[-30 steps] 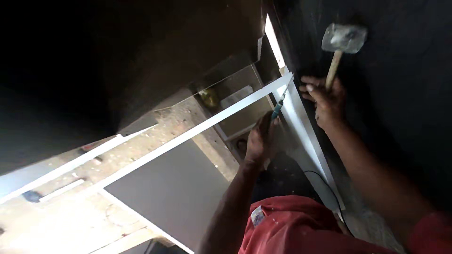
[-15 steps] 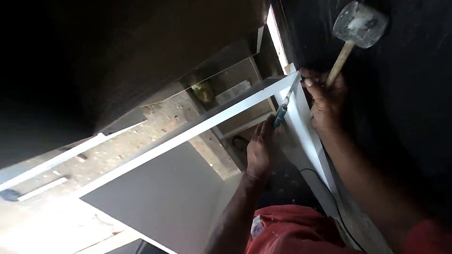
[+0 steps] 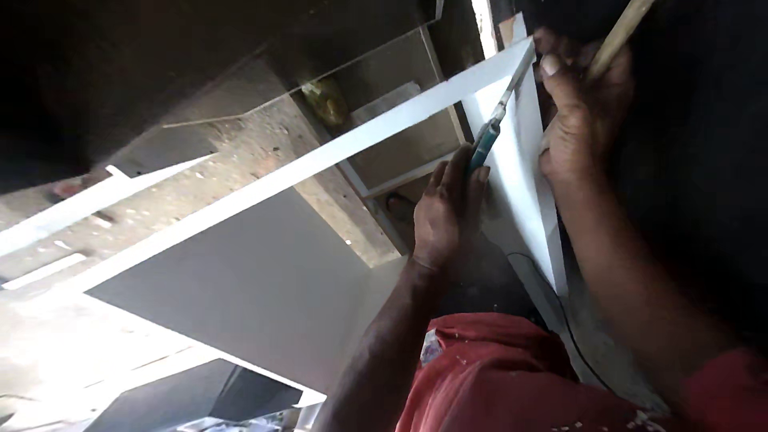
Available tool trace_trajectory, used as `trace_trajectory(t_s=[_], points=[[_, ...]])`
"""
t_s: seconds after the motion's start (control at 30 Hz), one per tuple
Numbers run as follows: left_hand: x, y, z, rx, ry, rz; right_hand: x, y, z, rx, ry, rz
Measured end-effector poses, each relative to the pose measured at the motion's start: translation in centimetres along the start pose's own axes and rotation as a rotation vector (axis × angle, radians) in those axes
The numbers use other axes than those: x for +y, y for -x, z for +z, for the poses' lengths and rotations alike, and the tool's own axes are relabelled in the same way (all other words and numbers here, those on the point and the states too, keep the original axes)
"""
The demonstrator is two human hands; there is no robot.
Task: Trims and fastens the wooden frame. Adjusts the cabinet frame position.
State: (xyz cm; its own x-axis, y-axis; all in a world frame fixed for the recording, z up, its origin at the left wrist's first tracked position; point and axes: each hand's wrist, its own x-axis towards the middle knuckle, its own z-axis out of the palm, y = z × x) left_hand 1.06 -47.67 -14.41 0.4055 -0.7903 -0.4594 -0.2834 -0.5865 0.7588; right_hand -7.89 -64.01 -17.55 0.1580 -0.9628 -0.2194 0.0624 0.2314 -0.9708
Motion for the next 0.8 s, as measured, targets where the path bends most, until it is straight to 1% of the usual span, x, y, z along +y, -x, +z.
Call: trace_trajectory(t_s=[0.17, 0.33, 0.5, 0.63, 0.8], points=[[-0.25, -0.42, 0.25, 0.014, 0.003, 0.009, 0.41, -0.11, -0.02, 0.019, 0.004, -0.016], [-0.33, -0.71, 0.17, 0.02, -0.01, 0.007, 0.48, -0.16, -0.1, 0.017, 0.003, 0.016], [-0.57, -0.98, -0.39, 0.026, -0.037, 0.034, 0.62, -0.14, -0.23, -0.031, -0.016, -0.02], [-0.59, -1.02, -0.46, 0.016, -0.039, 0.037, 0.82, -0.15, -0.16, -0.025, -0.008, -0.059], [-0.3, -0.74, 0.05, 0.037, -0.013, 0.039, 0.88, -0.11, -0.09, -0.014, -0.005, -0.063]])
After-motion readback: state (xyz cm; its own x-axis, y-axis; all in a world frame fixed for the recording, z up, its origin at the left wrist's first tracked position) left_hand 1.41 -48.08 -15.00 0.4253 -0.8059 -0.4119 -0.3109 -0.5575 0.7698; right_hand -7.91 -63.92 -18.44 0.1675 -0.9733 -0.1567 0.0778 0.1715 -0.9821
